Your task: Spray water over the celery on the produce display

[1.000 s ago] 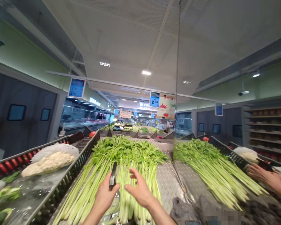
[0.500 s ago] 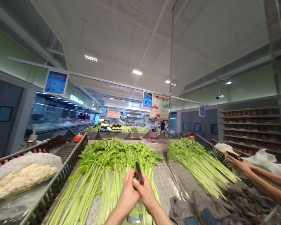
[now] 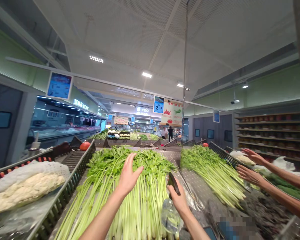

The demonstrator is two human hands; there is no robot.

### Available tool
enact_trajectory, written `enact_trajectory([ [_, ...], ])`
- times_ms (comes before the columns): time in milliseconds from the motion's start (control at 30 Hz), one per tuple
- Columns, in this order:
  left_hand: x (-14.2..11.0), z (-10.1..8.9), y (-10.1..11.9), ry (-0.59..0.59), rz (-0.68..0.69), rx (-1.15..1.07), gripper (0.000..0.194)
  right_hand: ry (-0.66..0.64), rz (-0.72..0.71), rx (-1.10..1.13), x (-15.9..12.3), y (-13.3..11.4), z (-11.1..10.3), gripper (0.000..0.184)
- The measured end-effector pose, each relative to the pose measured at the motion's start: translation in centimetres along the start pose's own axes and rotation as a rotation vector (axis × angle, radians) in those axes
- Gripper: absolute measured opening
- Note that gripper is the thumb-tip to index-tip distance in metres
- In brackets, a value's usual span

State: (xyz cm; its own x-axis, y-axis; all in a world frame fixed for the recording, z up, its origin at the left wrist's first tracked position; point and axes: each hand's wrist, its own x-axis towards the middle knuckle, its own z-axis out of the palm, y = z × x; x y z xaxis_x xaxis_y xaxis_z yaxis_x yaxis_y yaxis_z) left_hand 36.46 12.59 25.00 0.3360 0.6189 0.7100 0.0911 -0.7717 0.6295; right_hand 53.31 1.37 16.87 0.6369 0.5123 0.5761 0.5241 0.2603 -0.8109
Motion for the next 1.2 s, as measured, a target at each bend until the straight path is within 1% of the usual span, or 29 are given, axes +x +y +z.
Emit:
enact_trajectory([
  [67, -1.4, 0.7, -3.4, 0.002, -0.118, 0.019, 0.055, 0.015, -0.026, -0.071, 0.0, 0.0, -0.5, 0.029],
  [100, -1.9, 0.9, -4.8, 0.009, -0.152, 0.029, 0.056, 0.03, -0.027, -0.093, 0.0, 0.0, -0.6, 0.028],
  [133, -2.3, 1.1, -5.8, 0.01, -0.168, 0.042, 0.057, 0.045, -0.023, -0.112, -0.1, 0.1, -0.5, 0.027],
  [200, -2.6, 1.1, -7.0, 0.026, -0.175, 0.055, 0.058, 0.088, -0.023, -0.141, -0.1, 0.2, -0.3, 0.024],
  [267, -2.6, 1.0, -7.2, 0.043, -0.171, 0.049, 0.057, 0.127, -0.044, -0.159, -0.3, 0.2, 0.0, 0.023],
  [333, -2.5, 0.9, -6.8, 0.059, -0.163, 0.037, 0.054, 0.154, -0.058, -0.179, -0.4, 0.3, 0.2, 0.022],
  [467, -2.4, 0.9, -6.2, 0.081, -0.141, 0.039, 0.053, 0.2, -0.055, -0.212, -0.6, 0.3, -0.3, 0.022],
  [600, -2.4, 0.8, -6.3, 0.087, -0.128, 0.065, 0.052, 0.171, -0.051, -0.229, -0.7, 0.2, -1.4, 0.024],
  [733, -2.4, 0.7, -6.5, 0.09, -0.122, 0.123, 0.053, 0.185, -0.042, -0.291, -0.6, -0.2, -1.9, 0.021],
  [933, -2.9, 1.2, -6.0, 0.056, -0.143, 0.116, 0.054, 0.162, -0.064, -0.332, -0.5, -0.8, -1.7, 0.023],
  [1033, -3.0, 1.2, -6.1, 0.073, -0.138, 0.118, 0.054, 0.144, -0.058, -0.316, -0.7, -1.1, -1.5, 0.024],
  [1200, -3.0, 0.8, -6.9, 0.105, -0.14, 0.146, 0.054, 0.117, -0.082, -0.272, -1.0, -1.3, -1.1, 0.024],
])
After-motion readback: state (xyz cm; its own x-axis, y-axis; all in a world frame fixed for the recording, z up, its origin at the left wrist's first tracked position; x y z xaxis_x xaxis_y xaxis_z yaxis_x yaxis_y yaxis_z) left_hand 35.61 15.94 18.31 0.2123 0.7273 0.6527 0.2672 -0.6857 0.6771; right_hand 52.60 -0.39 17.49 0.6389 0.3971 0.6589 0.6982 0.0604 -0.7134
